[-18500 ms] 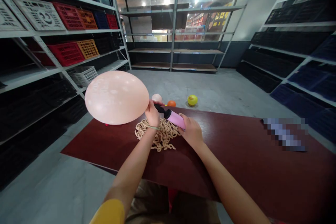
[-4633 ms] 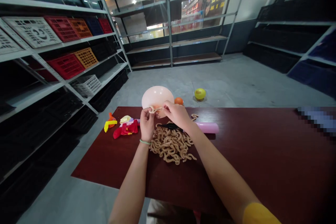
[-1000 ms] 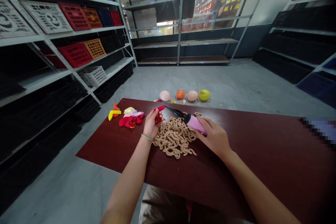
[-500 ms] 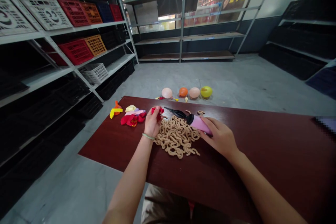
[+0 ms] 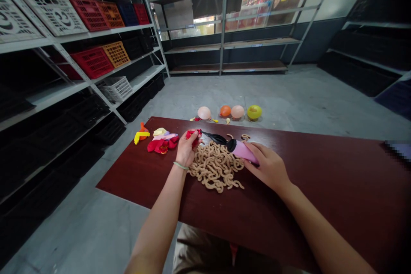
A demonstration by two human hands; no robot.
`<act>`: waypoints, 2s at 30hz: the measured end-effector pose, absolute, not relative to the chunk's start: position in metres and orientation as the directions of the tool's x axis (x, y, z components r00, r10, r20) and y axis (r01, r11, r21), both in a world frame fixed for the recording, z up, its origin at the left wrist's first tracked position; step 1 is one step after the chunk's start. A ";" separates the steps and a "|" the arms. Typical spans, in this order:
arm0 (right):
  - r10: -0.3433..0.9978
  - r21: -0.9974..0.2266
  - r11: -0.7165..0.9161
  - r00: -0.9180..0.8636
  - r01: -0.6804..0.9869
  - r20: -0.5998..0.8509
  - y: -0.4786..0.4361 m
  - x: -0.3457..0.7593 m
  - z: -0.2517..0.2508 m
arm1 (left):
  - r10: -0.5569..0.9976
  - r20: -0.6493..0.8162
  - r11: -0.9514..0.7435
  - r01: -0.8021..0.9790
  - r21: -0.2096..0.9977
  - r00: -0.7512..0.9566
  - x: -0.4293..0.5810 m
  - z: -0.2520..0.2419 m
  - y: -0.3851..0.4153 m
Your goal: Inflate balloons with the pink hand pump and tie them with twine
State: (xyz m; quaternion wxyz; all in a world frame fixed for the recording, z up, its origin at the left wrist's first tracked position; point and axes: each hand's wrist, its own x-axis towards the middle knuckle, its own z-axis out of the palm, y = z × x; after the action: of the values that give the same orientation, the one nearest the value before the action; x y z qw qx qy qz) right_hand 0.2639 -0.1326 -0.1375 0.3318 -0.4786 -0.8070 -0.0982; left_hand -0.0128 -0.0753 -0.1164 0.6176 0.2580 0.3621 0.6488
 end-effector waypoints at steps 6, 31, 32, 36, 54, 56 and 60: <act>0.703 -0.152 0.538 -0.341 0.829 0.623 -0.132 0.266 -0.138 | 0.990 -0.076 -0.004 -0.573 0.820 -0.115 -0.012 -0.118 -0.076; 0.703 -0.125 0.566 -0.398 0.815 0.589 -0.128 0.275 -0.137 | 0.999 -0.019 0.007 -0.233 0.972 -0.048 -0.005 -0.117 -0.079; 0.701 -0.118 0.564 -0.398 0.818 0.592 -0.128 0.274 -0.136 | 0.999 -0.016 0.008 -0.222 0.975 -0.035 -0.004 -0.118 -0.079; 0.685 -0.099 0.550 -0.380 0.829 0.622 -0.132 0.265 -0.136 | 1.000 -0.005 0.002 -0.177 0.984 -0.017 -0.002 -0.119 -0.080; 0.702 -0.189 0.416 -0.182 0.890 0.688 -0.136 0.255 -0.131 | 0.941 0.164 -0.226 -0.190 0.956 -0.295 -0.004 -0.119 -0.084; 0.696 -0.182 0.413 -0.180 0.892 0.695 -0.138 0.251 -0.132 | 0.987 0.102 -0.126 -0.209 0.970 -0.122 0.003 -0.120 -0.088; 0.688 -0.184 0.434 -0.193 0.882 0.700 -0.141 0.242 -0.134 | 0.999 -0.001 -0.010 -0.290 0.957 -0.037 0.017 -0.123 -0.089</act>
State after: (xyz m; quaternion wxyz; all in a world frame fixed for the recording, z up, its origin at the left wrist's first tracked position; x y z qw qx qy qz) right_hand 0.2424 -0.1408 -0.1343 0.3711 -0.5157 -0.7611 -0.1308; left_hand 0.0167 -0.0892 -0.1232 0.5575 0.4131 0.4294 0.5781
